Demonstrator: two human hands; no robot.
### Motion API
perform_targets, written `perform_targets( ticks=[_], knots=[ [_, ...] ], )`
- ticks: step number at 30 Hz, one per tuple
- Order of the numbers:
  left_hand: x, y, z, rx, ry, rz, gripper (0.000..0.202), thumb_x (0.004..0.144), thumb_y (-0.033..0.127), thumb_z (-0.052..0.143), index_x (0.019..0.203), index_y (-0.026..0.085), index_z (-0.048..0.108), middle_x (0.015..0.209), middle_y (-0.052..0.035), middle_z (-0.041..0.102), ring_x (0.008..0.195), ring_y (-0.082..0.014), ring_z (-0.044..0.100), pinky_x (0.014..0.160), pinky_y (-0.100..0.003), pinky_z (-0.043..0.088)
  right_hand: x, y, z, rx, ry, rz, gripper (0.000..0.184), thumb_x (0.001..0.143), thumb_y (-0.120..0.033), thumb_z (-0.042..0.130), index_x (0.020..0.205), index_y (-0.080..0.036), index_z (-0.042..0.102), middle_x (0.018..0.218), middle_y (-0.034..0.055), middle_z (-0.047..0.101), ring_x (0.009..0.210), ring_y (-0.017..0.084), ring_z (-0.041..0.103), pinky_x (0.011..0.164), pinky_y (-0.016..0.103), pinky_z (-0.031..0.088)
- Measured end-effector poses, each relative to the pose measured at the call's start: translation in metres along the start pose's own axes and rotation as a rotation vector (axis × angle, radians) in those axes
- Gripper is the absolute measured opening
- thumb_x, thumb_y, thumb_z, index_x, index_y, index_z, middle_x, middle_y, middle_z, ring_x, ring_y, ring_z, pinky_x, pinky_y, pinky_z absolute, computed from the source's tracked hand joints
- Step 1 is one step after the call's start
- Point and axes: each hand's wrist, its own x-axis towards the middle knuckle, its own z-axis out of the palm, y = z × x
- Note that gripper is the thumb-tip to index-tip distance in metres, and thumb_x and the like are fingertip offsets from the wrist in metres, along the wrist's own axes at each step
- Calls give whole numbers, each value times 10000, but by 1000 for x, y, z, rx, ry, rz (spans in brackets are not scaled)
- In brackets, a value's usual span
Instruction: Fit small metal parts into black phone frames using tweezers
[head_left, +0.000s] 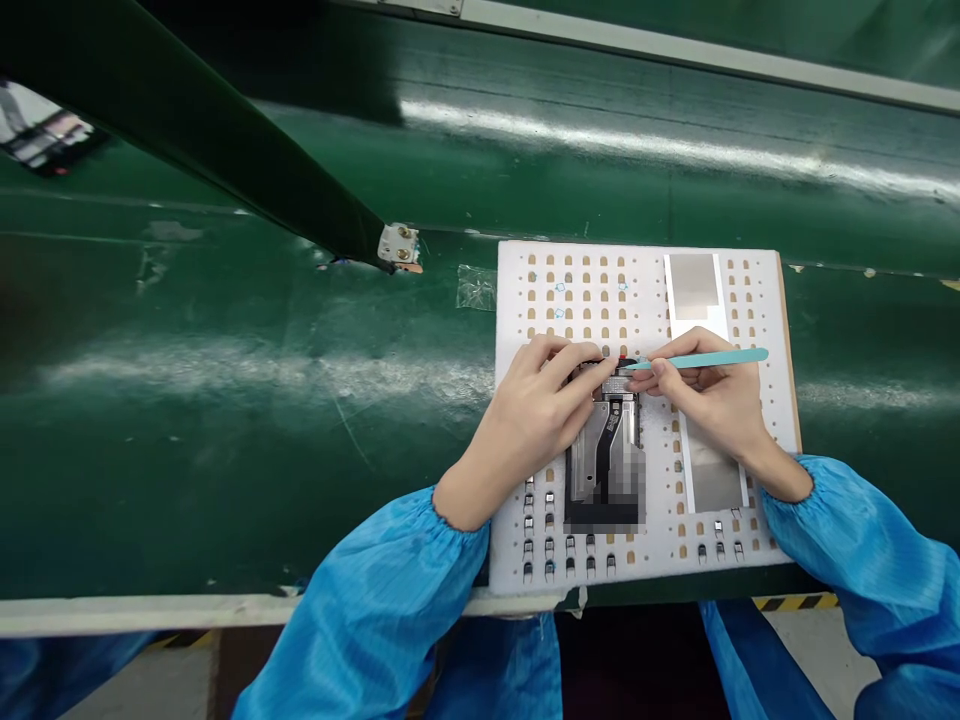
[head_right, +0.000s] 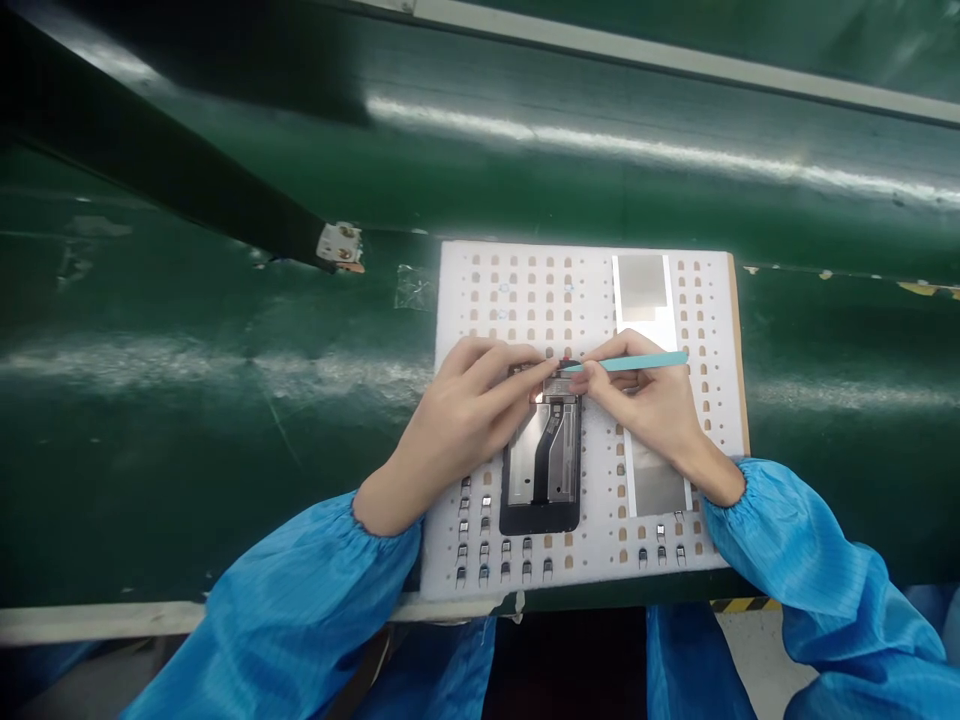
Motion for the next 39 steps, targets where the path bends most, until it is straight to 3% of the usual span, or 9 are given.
perform_targets(
  ticks=[14,23,29,36,39],
  knots=[
    [-1,-1,1,-57,26,-18,349,1032,76,617,1371,146,665,1268,-137,731,1087,-286,579,904,-497,627,-1,4,-2,-136,-79,-126,114,1044,-315,771,1007,-217,726,921,4,791,872,198,828,725,265,734],
    [-2,-2,4,-66,22,-36,379,1058,106,584,1418,208,642,1281,-120,730,1102,-292,586,896,-515,624,-1,4,0,-191,-89,-204,45,1045,-252,740,1019,-225,715,933,-6,790,863,177,821,712,261,715],
    [-1,-1,4,-89,35,-32,380,1043,87,613,1412,172,633,1249,-128,726,1109,-285,578,906,-493,619,-1,5,0,-224,-65,-219,69,1036,-263,732,991,-215,711,906,1,789,815,173,806,670,271,693],
    [-1,-6,6,-144,29,-74,353,1067,102,574,1389,225,650,1237,-97,728,1106,-269,589,928,-482,609,0,5,1,-255,-81,-280,95,1043,-275,696,976,-212,722,890,4,785,803,175,794,662,280,693],
    [-1,6,-2,-141,-12,-131,349,1097,141,518,1405,248,641,1295,-92,719,1145,-270,605,945,-474,610,-5,-2,-8,-232,-12,-323,65,1050,-265,720,1008,-220,738,931,11,794,843,192,809,664,290,700]
  ],
)
